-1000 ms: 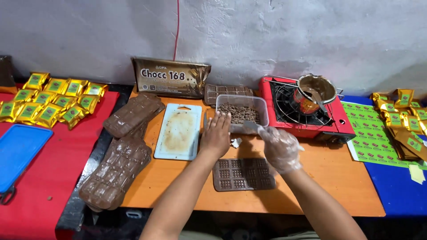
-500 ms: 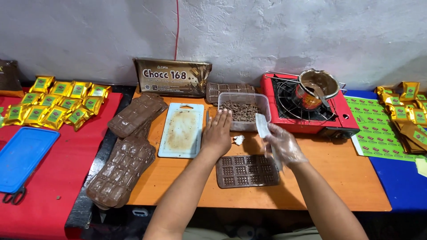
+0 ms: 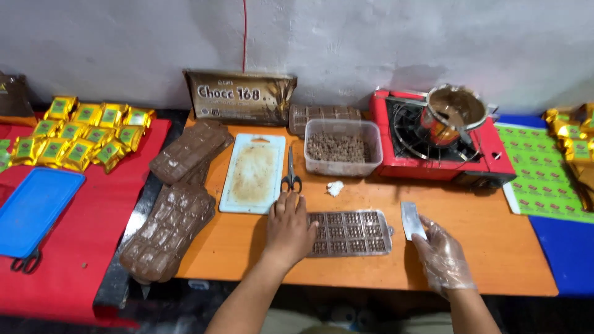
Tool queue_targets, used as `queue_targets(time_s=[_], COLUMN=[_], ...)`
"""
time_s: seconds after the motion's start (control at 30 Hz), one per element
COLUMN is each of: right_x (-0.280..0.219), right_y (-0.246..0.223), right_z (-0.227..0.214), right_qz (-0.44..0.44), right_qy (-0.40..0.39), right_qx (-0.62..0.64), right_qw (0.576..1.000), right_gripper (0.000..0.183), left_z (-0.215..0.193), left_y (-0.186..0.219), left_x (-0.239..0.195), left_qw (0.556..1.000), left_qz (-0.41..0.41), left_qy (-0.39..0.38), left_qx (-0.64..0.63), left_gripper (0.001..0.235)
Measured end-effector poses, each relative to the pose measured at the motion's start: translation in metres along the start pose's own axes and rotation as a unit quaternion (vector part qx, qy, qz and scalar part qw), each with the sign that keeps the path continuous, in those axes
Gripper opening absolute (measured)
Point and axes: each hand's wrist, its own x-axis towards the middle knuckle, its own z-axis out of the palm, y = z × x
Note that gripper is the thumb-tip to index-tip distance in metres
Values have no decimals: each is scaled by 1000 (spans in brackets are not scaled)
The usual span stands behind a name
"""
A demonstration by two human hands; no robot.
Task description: Filling chocolate molds with small toppings using a spoon and leveling the surface with a knife.
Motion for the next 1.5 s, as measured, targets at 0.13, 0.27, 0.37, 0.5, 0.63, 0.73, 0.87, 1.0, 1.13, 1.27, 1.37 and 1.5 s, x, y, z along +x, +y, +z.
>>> queue_targets(time_s=[0.13, 0.27, 0.37, 0.5, 0.63, 0.73, 0.87, 1.0, 1.13, 1.27, 1.37, 1.5], right_x=[39, 22, 11, 37, 32, 35, 48, 8, 47, 63, 106, 121], right_y=[58, 37, 3, -16, -41, -46, -36, -80, -81, -119, -138, -175], right_z=[29, 42, 46, 56, 49, 45, 55, 44, 30, 13, 9, -2], right_qz=[-157, -330, -316, -186, -191, -117, -64, -40, -40, -167, -260, -398], right_qy=[77, 363, 267, 54, 16, -41, -87, -125, -169, -127, -79, 79], right_qx=[-199, -295, -295, -356, -331, -246, -159, 59, 84, 144, 209, 39], right_qw=[964, 820, 861, 914, 924, 961, 981, 990, 981, 967, 940, 913], right_gripper=[44, 21, 31, 47, 24, 25, 34, 30, 37, 36, 33, 26], left_z=[10, 8, 10, 20, 11, 2, -2, -34, -51, -109, -132, -131], left_y=[-2, 1, 5, 3, 3, 2, -5, -7, -12, -9, -16, -38], left_x=[-22, -27, -28, -28, -25, -21, -15, -10, 9, 44, 97, 170], left_qw=[999, 999, 999, 996, 993, 976, 953, 919, 894, 866, 888, 908], left_qz=[-21, -18, -15, -15, -46, -68, -107, -142, -134, -71, -25, 27], left_qy=[31, 36, 42, 73, 16, -6, -60, -112, -77, 47, 124, 253], left_qx=[11, -25, -26, -43, -107, -205, -277, -351, -421, -492, -442, -332], left_gripper=[71, 65, 62, 62, 56, 47, 40, 41, 42, 46, 42, 27])
